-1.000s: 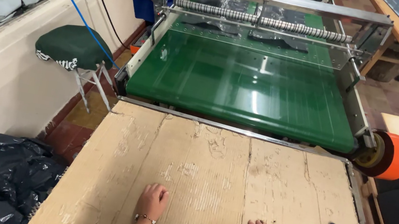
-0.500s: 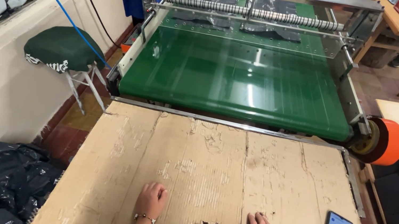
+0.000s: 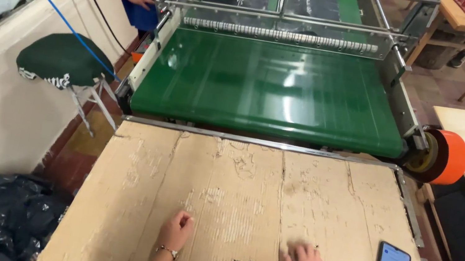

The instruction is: Folding plastic bags and placing them into a basket

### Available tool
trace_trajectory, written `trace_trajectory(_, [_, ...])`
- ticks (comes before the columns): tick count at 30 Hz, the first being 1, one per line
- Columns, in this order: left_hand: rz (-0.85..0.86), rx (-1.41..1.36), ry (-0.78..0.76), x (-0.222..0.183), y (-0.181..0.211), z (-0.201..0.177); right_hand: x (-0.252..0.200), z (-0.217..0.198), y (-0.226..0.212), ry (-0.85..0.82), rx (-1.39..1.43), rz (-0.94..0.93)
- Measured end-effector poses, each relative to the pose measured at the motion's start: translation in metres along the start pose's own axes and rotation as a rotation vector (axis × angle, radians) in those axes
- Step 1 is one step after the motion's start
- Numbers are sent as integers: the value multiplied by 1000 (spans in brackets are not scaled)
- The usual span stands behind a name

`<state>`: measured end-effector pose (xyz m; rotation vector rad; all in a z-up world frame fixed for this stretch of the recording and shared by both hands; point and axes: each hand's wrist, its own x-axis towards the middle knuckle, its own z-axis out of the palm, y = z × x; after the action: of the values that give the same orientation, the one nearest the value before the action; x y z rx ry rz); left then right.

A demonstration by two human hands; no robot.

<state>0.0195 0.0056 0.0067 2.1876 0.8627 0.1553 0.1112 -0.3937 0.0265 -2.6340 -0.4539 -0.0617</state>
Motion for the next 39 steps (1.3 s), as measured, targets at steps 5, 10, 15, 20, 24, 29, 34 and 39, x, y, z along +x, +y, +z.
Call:
trace_trajectory(5, [-21, -246, -44, 51, 49, -10, 86, -16, -9, -32, 560, 199])
trace_trajectory(10, [-52, -686, -57, 150, 50, 36, 167, -16, -21, 19, 1135, 400])
trace_trajectory(15, [-244, -832, -8, 193, 87, 37, 230, 12, -6, 22, 1433, 599])
trace_trajectory(20, [-315, -977, 0, 232, 99, 49, 272, 40, 13, -7, 1474, 662])
trace_trajectory(24, [-368, -1181, -20, 269, 98, 58, 291, 30, 1, 43, 1547, 636])
trace_trajectory(29, [-351, -1386, -87, 293, 104, 53, 329, 32, -3, 81, 1676, 645])
trace_trajectory(34, [-311, -1616, -182, 327, 83, 63, 374, 62, 28, 78, 1968, 613])
trace_trajectory(39, [-456, -2001, 96, 304, 84, 41, 356, 66, 30, 79, 1775, 974])
